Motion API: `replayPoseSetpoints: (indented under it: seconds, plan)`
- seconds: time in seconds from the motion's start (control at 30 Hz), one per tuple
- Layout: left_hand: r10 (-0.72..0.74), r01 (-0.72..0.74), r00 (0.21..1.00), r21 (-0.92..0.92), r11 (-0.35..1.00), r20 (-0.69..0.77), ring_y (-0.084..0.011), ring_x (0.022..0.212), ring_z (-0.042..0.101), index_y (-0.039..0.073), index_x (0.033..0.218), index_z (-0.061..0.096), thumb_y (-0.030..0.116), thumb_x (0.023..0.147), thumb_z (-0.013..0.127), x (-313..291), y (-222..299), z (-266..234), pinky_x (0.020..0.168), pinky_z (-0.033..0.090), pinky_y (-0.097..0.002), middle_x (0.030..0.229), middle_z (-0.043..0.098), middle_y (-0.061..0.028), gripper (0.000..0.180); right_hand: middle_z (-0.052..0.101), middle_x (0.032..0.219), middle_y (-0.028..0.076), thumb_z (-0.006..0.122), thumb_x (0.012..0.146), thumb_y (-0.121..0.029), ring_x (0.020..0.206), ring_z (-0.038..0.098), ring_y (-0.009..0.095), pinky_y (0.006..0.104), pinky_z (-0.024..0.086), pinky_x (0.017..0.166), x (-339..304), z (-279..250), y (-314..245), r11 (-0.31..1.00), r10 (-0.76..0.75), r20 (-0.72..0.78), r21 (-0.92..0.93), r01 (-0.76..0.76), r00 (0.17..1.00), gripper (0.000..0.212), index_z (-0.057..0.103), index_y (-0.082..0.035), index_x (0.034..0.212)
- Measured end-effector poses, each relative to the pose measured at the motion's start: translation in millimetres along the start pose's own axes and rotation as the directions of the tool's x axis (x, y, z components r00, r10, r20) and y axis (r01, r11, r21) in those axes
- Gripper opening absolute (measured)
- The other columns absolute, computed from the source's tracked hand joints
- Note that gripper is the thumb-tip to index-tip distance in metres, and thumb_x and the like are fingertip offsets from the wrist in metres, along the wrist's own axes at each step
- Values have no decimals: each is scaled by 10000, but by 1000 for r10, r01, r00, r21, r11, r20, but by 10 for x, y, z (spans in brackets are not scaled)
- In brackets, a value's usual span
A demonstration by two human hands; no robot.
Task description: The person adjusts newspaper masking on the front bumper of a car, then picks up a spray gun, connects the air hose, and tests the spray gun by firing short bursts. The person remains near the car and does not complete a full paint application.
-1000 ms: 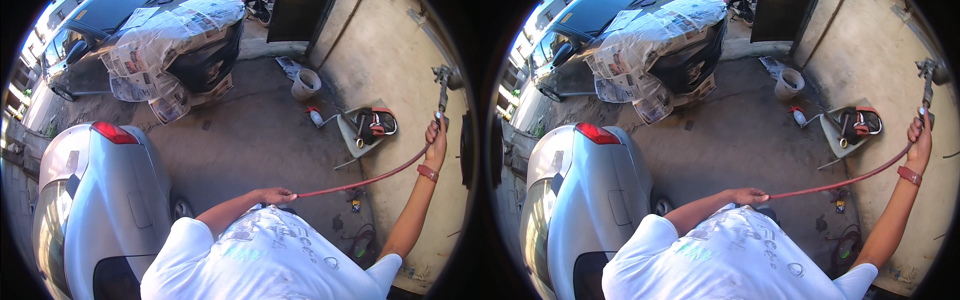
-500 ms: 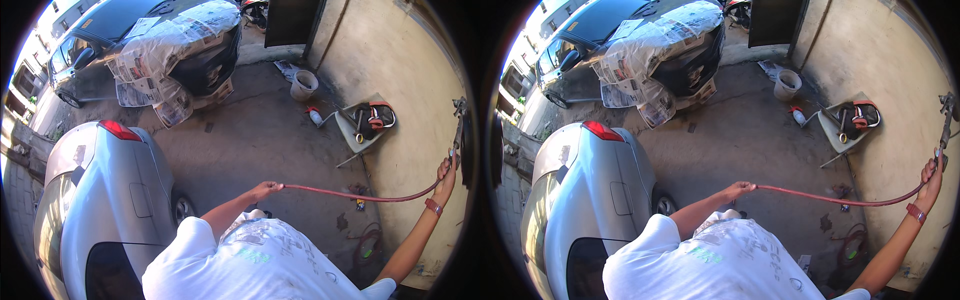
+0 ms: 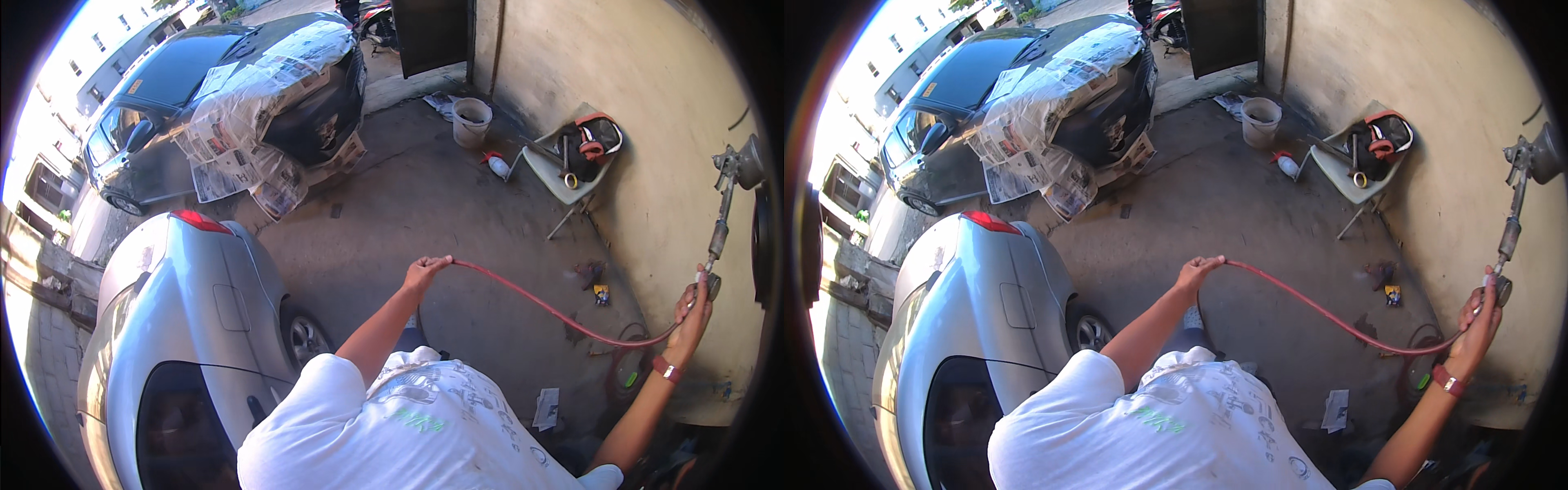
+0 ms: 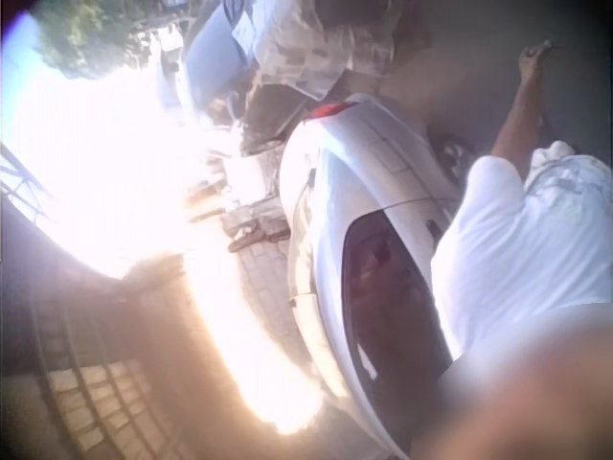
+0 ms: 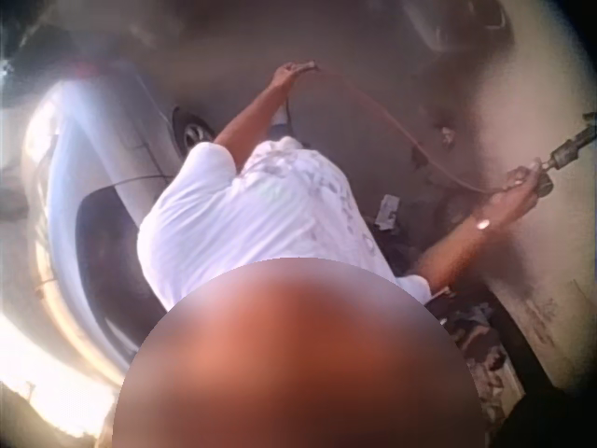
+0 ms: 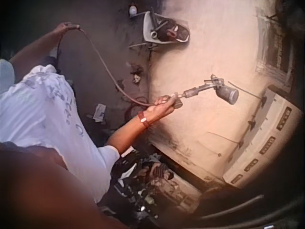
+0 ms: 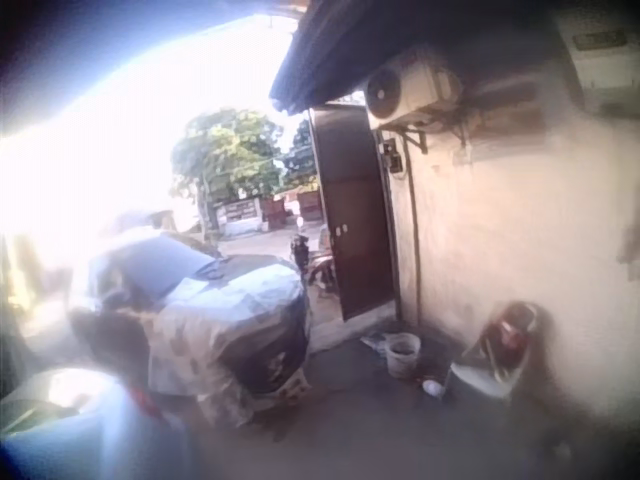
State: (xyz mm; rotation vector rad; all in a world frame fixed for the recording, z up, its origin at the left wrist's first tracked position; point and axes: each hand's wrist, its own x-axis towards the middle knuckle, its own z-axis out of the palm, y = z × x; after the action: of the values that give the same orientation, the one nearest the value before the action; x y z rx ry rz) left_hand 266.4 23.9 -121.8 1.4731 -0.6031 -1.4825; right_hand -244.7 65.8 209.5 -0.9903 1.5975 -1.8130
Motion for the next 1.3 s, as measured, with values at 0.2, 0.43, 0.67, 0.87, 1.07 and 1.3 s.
replayPoseSetpoints:
  seconds: [0.2, 0.43, 0.67, 0.87, 1.07, 1.3]
  plan:
    - [209, -200, 943, 61, 978, -258, -191, 900, 652, 65, 974, 581, 157, 858, 780, -213, 407, 518, 801, 543, -361, 1071, 670, -116, 248, 422, 707, -109, 677, 1023, -335, 512, 316, -28, 179, 218, 410, -737, -250, 793, 992, 121, 10, 31, -121, 993, 390, 681, -148, 1365]
    - [469, -563, 772, 116, 819, 429, -181, 939, 698, -2, 1203, 698, 96, 941, 644, -835, 706, 1547, 784, 556, -301, 1102, 750, -139, 285, 484, 751, -97, 664, 1026, -238, 543, 321, -5, 207, 230, 467, -1689, -18, 1583, 986, 164, 152, -34, -161, 975, 343, 667, -84, 1332]
    - [138, -292, 814, 191, 937, 565, -95, 667, 519, 15, 1069, 760, 536, 962, 721, -1166, 783, 2108, 594, 438, -288, 795, 647, 5, 533, 743, 1025, 138, 734, 973, -263, 886, 713, 263, 418, 544, 840, -2191, 166, 1990, 961, 8, 275, -269, 69, 961, 333, 701, 35, 1117]
    - [270, -324, 943, 359, 875, 194, -111, 657, 535, 28, 891, 756, 620, 871, 773, -1244, 730, 2027, 572, 416, -315, 723, 609, 6, 593, 735, 875, 240, 768, 912, -264, 866, 739, 388, 446, 557, 781, -2368, 396, 1911, 940, 47, 528, -312, 142, 848, 345, 692, 51, 1030]
    - [422, -343, 895, 381, 859, -144, -129, 639, 525, 7, 781, 706, 391, 924, 755, -1159, 514, 1431, 591, 438, -360, 686, 619, -28, 413, 738, 1013, 230, 691, 975, -214, 947, 731, 394, 446, 558, 792, -2332, 302, 1818, 961, 140, 748, -260, 93, 649, 304, 671, -8, 1197]
    - [510, -496, 840, 119, 860, -182, -169, 806, 606, -26, 905, 744, 278, 951, 769, -908, 612, 1182, 677, 518, -358, 900, 671, -61, 308, 739, 961, 192, 635, 1032, -358, 828, 708, 354, 460, 512, 721, -2492, 333, 1890, 961, 263, 690, -248, -122, 675, 344, 664, -59, 1199]
